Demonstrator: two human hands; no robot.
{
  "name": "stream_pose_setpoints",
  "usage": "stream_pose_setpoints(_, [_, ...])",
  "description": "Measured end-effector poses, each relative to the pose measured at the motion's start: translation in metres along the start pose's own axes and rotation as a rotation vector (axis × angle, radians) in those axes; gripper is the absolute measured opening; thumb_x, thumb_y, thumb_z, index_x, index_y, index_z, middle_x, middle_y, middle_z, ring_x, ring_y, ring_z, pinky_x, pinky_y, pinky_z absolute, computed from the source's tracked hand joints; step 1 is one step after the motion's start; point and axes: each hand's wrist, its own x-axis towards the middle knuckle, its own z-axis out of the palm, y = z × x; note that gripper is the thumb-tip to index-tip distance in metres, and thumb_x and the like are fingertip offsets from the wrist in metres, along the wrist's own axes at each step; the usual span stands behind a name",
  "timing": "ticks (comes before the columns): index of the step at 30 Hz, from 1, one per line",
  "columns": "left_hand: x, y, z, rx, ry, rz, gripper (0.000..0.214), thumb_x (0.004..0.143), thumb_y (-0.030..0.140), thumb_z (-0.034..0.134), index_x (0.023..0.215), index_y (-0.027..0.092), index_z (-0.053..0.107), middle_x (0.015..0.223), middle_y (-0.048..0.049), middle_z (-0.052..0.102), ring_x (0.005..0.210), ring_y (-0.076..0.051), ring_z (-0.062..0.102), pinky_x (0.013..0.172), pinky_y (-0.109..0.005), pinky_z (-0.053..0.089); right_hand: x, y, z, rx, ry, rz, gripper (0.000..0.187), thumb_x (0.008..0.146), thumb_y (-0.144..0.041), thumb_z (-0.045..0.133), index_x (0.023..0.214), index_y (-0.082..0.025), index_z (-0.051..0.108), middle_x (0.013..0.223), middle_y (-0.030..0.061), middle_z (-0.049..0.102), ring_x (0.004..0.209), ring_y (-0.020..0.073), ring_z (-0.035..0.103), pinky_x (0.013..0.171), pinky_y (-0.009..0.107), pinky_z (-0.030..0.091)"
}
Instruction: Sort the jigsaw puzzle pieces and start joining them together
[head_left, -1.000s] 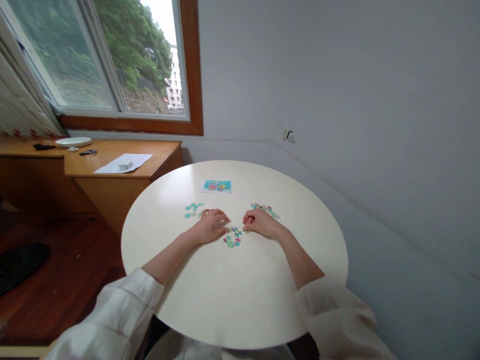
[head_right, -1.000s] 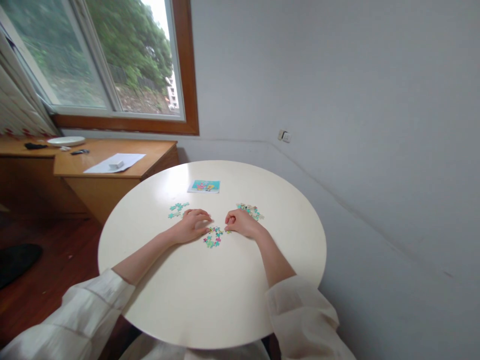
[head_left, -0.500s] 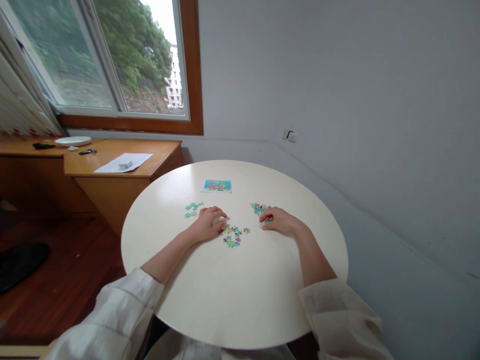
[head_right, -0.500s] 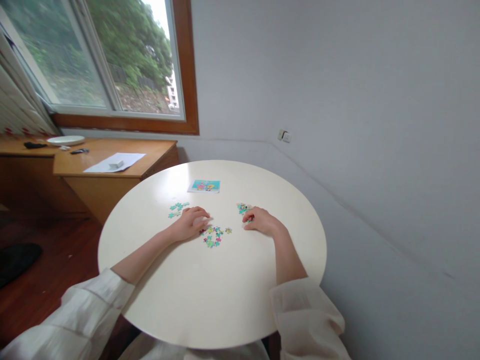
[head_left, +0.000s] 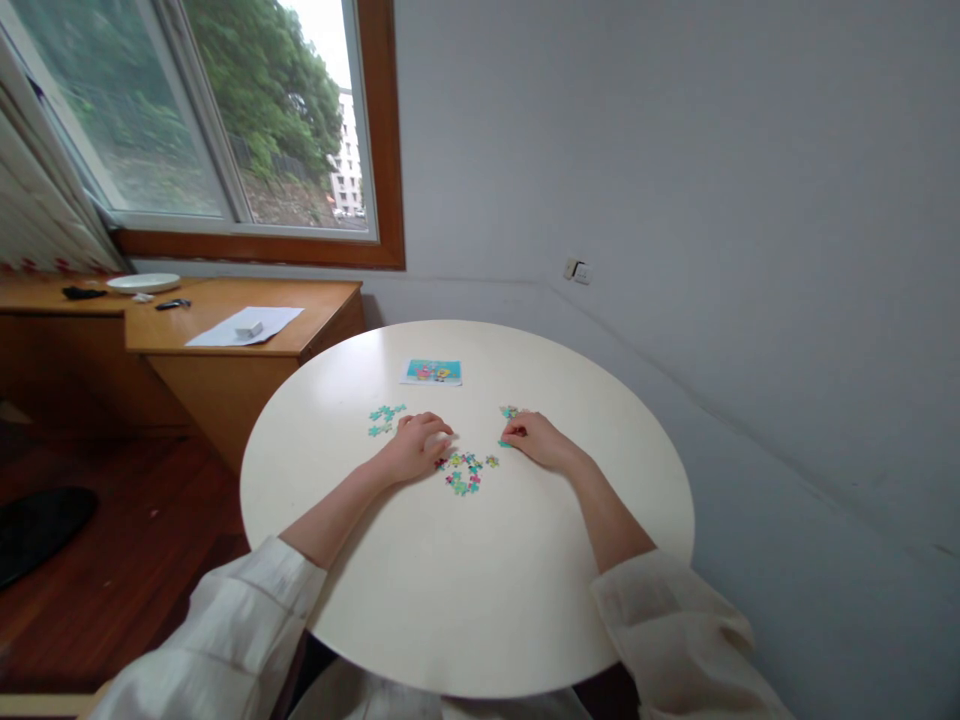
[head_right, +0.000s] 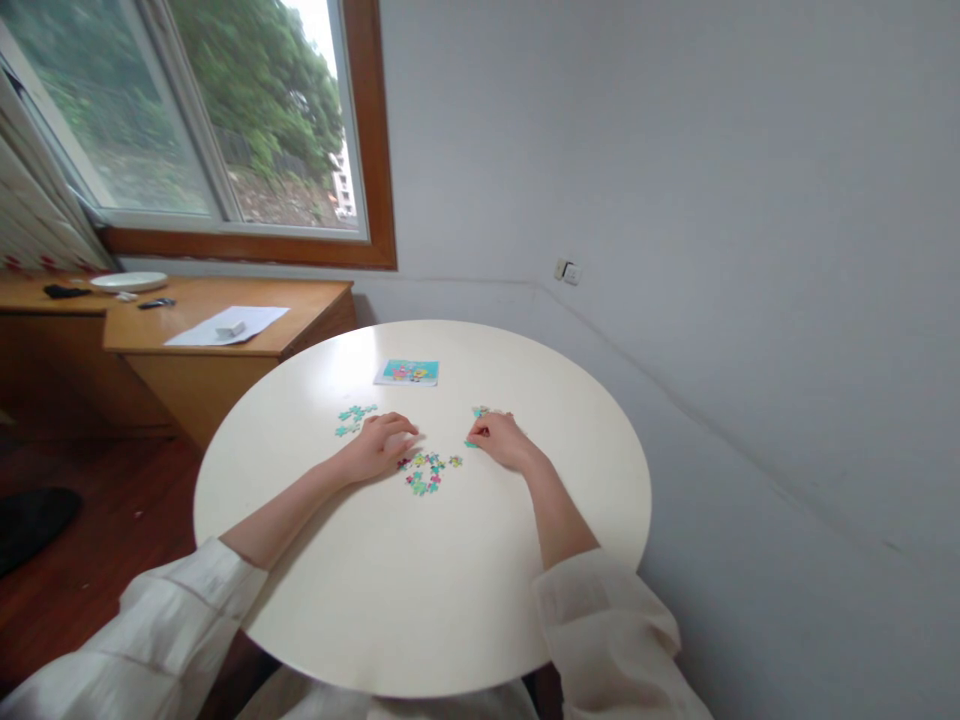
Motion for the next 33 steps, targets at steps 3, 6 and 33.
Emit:
stream_pose_setpoints(3, [0.0, 0.001, 0.0, 0.006, 0.012, 0.006, 0.024, 0.086, 0.029, 0.045, 0.1, 0.021, 0.063, 0.107, -0.0083, 0.062, 0.106, -0.023, 0.055, 0.099, -0.045, 0.033, 0.003, -0.006, 0.005, -0.013, 0.03, -0.003, 0.01, 0.074, -0.02, 0.062, 0.067, -0.017, 0.068, 0.07, 0.0027, 0.062, 0.067, 0.0127, 0.053, 0.069, 0.026, 0.038])
stream_pose_setpoints(6, [0.0, 0.001, 0.0, 0.01, 0.017, 0.007, 0.024, 0.086, 0.029, 0.045, 0.1, 0.021, 0.063, 0.107, -0.0084, 0.062, 0.105, -0.023, 0.055, 0.099, -0.046, 0.033, 0.004, -0.009, 0.008, -0.028, 0.068, 0.012, 0.008, 0.072, -0.021, 0.064, 0.066, -0.016, 0.068, 0.068, 0.0021, 0.061, 0.066, 0.0126, 0.052, 0.067, 0.026, 0.038])
stream_pose_setpoints(33, [-0.004, 0.013, -0.002, -0.015, -0.213, 0.141, 0.041, 0.093, 0.038, 0.029, 0.127, 0.026, 0.05, 0.135, -0.0061, 0.05, 0.129, -0.025, 0.037, 0.109, -0.049, 0.02, 0.008, -0.022, 0.005, 0.002, 0.273, -0.015, 0.022, 0.083, -0.016, 0.05, 0.089, -0.021, 0.071, 0.097, 0.0058, 0.071, 0.092, 0.0188, 0.061, 0.089, 0.034, 0.039])
